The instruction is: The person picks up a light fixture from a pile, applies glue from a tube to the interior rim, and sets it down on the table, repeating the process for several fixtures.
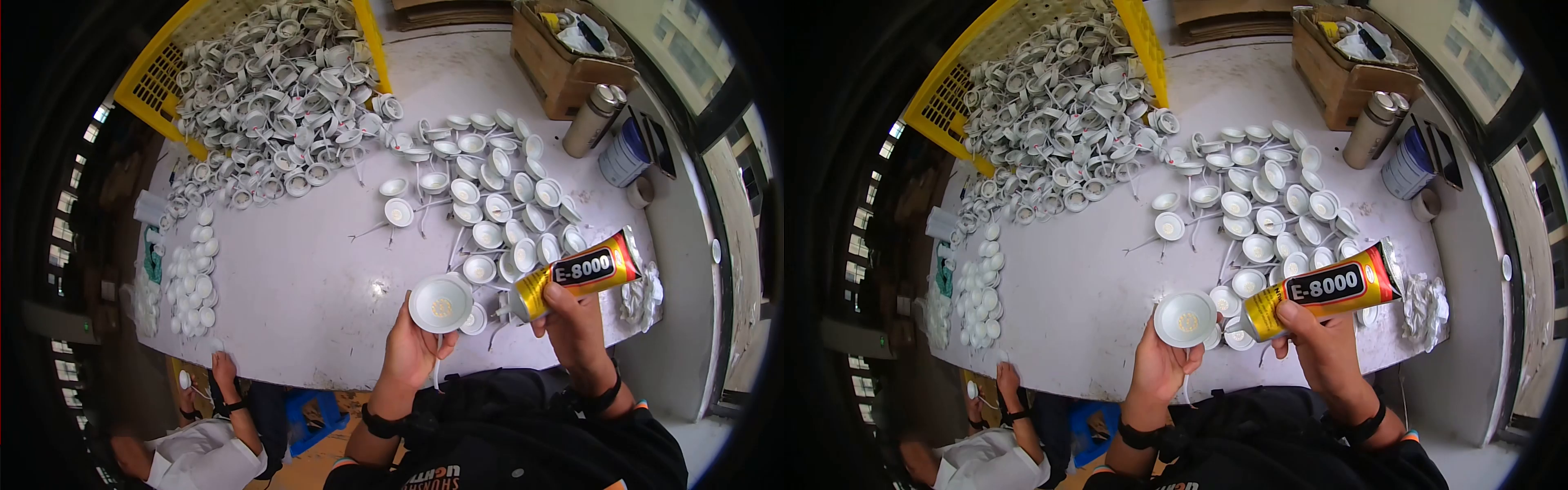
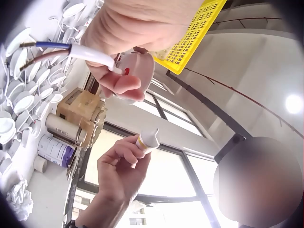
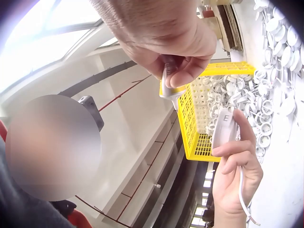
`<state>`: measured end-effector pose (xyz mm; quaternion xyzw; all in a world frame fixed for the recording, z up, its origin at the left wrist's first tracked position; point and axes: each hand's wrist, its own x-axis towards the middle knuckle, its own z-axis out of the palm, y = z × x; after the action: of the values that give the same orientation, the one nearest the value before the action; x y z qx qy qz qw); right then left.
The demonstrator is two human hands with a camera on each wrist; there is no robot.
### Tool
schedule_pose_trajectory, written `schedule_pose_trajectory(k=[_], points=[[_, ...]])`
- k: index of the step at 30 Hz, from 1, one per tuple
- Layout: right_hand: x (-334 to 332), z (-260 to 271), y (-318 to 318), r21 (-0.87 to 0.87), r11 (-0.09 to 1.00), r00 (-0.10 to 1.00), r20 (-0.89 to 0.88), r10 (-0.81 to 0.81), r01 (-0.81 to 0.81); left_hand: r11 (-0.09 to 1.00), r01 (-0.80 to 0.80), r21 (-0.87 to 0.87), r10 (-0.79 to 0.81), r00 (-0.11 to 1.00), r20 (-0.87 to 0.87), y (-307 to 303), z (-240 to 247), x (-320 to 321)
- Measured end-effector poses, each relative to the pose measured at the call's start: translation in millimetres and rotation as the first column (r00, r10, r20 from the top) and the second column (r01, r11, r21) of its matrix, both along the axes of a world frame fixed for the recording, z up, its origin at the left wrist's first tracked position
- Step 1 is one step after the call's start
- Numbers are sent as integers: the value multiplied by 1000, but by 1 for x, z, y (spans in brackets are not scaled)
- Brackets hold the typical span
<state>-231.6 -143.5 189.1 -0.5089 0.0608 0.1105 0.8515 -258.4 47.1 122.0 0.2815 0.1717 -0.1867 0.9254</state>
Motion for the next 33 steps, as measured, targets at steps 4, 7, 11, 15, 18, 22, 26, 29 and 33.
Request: schedule_pose_trajectory(k=[4,7,11,15,18,22,26,29,33], points=[[0,-5,0,-20,1000,1000,-27,-4,4,994,-105,28,107,991,-83,16,-17,10],[1,-7,-1,-46,999,998,-53,-15,12,943,-131,306,178,975,-130,56,-68,13],[3,-7,3,-141,988,997,-42,-61,54,809,-117,576,298,926,-231,141,-147,2],[5,-14,3,-158,985,997,-33,-70,64,425,65,903,450,851,-272,208,-172,-8],[7,-15,5,-160,985,997,-33,-74,68,-46,191,981,593,795,-127,229,-174,-5],[6,-18,5,-153,986,996,-33,-80,74,-625,0,781,394,863,316,206,-162,-4],[5,-18,8,-115,993,999,-44,-20,14,35,-193,981,5,981,193,105,-150,-9],[1,-15,10,-82,994,996,-51,-77,73,-91,-86,992,-262,963,60,47,-158,-7],[-5,-15,-1,-127,987,994,-31,-107,103,-320,-49,946,-298,953,-52,13,-160,-9]])
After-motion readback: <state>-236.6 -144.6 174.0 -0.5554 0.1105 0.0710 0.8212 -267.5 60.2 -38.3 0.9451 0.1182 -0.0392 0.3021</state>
